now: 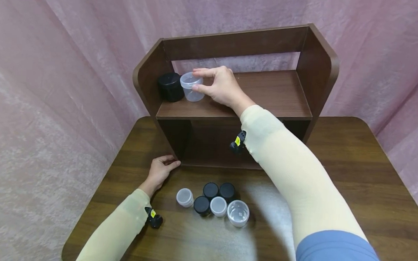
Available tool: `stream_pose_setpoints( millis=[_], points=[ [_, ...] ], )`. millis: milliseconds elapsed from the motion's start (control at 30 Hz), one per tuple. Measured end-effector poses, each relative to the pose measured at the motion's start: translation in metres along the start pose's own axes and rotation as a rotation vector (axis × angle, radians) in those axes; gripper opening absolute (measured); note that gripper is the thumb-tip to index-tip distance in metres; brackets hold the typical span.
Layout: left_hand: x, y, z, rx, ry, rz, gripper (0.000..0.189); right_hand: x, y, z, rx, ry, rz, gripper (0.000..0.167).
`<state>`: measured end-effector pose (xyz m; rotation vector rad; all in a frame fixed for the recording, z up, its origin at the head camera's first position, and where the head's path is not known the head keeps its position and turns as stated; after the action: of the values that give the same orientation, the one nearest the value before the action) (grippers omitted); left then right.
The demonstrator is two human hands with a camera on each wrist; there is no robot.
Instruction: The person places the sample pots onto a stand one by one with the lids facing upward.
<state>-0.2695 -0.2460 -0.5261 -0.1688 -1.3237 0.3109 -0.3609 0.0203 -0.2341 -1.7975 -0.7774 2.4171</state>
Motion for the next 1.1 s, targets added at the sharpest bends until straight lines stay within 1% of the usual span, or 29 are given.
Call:
stream_pose_setpoints(
  millis=[200,333,567,633,700,900,1100],
  points=[
    [0.000,-0.001,-0.001,-0.009,-0.011,-0.003,0.042,0.000,0.002,-0.001,0.011,-0.012,0.010,0.043],
    [0.000,-0.004,-0.001,-0.011,-0.021,-0.002,0.045,-0.002,0.005,-0.002,0.005,-0.003,0.023,0.041],
    [-0.001,-0.006,-0.002,-0.014,-0.031,0.003,0.045,-0.023,0.007,-0.019,-0.002,0.021,0.004,0.039],
    [-0.001,-0.005,-0.002,-0.013,-0.031,0.000,0.044,-0.024,0.007,-0.021,-0.003,0.018,0.002,0.039],
    [-0.001,-0.005,-0.002,-0.013,-0.028,-0.005,0.044,-0.021,0.006,-0.019,-0.005,0.018,0.001,0.040],
    [-0.001,-0.003,-0.002,-0.012,-0.021,-0.005,0.042,0.000,0.006,-0.005,0.005,0.006,-0.007,0.041],
    [-0.002,-0.003,-0.001,-0.015,-0.021,-0.013,0.042,0.003,0.005,-0.003,0.022,-0.005,-0.005,0.041]
  ],
)
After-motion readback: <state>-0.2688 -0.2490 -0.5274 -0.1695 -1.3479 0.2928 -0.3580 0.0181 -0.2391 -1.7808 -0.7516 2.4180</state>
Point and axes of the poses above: each hand's wrist, its own z-axis towards the middle knuckle, its own y-axis out of the palm, x = y × z, the point moved 6 cm from there along z, towards the middle knuckle, and after that the axes turned 15 degrees about y, right-handed, at the moved point
